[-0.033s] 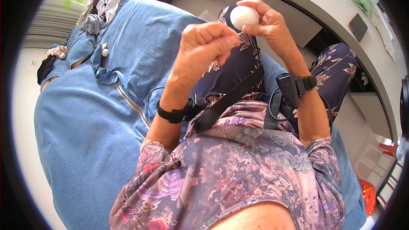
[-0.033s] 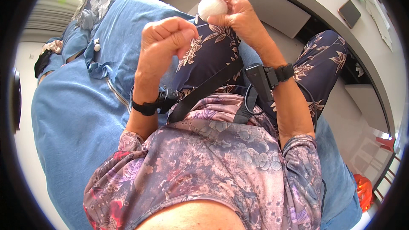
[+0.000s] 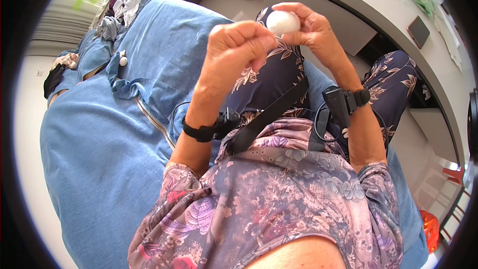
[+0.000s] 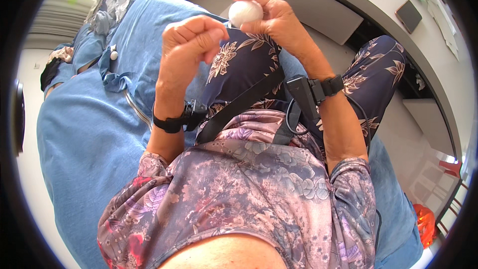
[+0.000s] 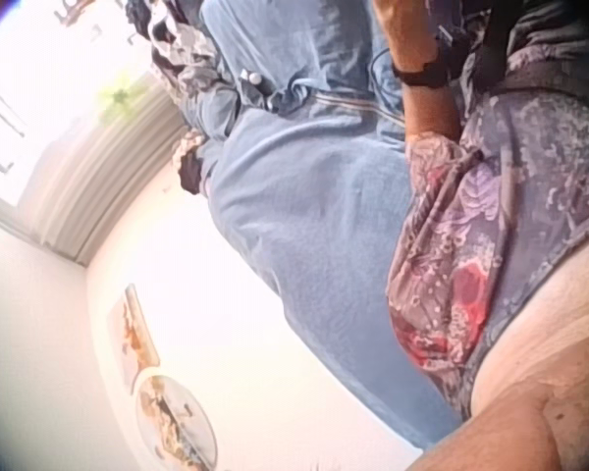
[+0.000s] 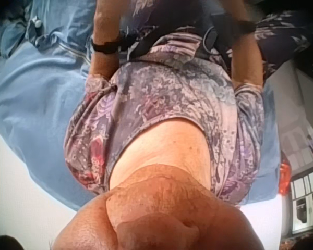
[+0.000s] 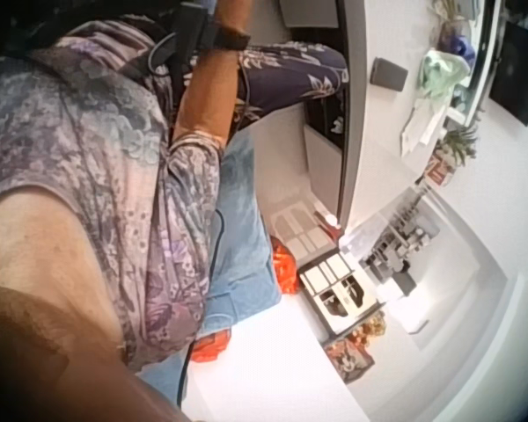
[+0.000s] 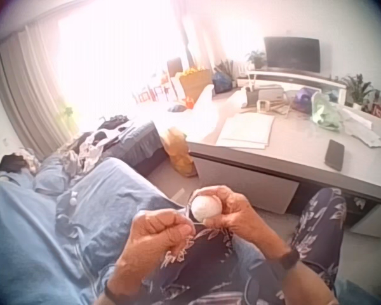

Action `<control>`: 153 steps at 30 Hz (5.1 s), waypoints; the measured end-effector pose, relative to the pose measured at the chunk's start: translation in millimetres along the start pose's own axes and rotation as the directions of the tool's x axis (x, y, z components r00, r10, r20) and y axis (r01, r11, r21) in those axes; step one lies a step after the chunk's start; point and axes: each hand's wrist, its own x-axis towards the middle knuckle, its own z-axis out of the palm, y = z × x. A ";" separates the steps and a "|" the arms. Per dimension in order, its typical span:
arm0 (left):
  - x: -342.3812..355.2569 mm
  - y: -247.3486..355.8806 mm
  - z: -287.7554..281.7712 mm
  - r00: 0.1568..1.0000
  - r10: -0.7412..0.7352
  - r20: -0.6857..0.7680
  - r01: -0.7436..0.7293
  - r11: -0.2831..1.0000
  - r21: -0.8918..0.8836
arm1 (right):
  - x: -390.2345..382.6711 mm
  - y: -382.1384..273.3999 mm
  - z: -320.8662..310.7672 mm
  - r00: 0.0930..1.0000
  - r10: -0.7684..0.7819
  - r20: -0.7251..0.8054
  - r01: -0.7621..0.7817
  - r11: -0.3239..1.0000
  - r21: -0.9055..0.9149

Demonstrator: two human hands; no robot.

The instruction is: Sewing a white object with a needle and thread while sitting on a bed.

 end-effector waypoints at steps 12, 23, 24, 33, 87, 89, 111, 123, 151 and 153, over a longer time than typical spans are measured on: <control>25.7 -29.3 -17.2 0.991 0.055 -0.123 -0.049 0.997 0.054 | -8.4 -15.6 4.5 0.956 0.081 0.280 -0.104 0.992 0.067; 14.7 -35.9 -25.4 0.995 -0.047 -0.089 0.035 0.990 -0.139 | -5.9 -17.5 -5.0 0.964 -0.010 0.264 -0.076 0.947 0.311; 13.6 -36.9 -27.2 0.995 -0.051 -0.084 0.037 0.986 -0.163 | -5.1 -15.0 -6.9 0.967 -0.042 0.250 -0.039 0.949 0.313; -3.5 -41.3 -38.8 0.992 -0.042 -0.119 0.023 0.987 -0.161 | 3.9 -9.0 0.5 0.993 -0.084 0.078 0.042 0.897 0.441; 17.7 -43.2 -36.7 0.998 -0.055 -0.029 0.051 0.988 -0.144 | -4.2 -23.0 10.5 0.971 0.020 0.240 -0.070 0.977 0.203; 14.9 -46.1 -38.5 0.999 -0.037 -0.009 0.035 0.987 -0.157 | -1.8 -17.4 5.0 0.991 -0.056 0.119 0.024 0.966 0.256; -15.3 -21.9 -28.0 0.983 -0.068 0.171 0.118 0.945 -0.305 | 6.5 5.4 -4.5 0.961 -0.075 -0.265 0.151 0.948 0.280; -15.3 -40.8 -43.5 0.970 -0.093 0.225 0.232 0.629 -0.742 | 5.0 0.1 -10.3 0.944 -0.060 -0.324 0.016 0.990 -0.139; -38.0 -69.4 -57.4 0.945 -0.307 0.111 0.298 0.674 -0.676 | 4.3 0.7 -25.0 0.947 -0.162 -0.276 0.039 0.914 -0.405; -37.4 -68.7 -56.7 0.940 -0.335 0.061 0.283 0.669 -0.688 | 4.6 3.1 -26.2 0.952 -0.177 -0.251 0.057 0.905 -0.420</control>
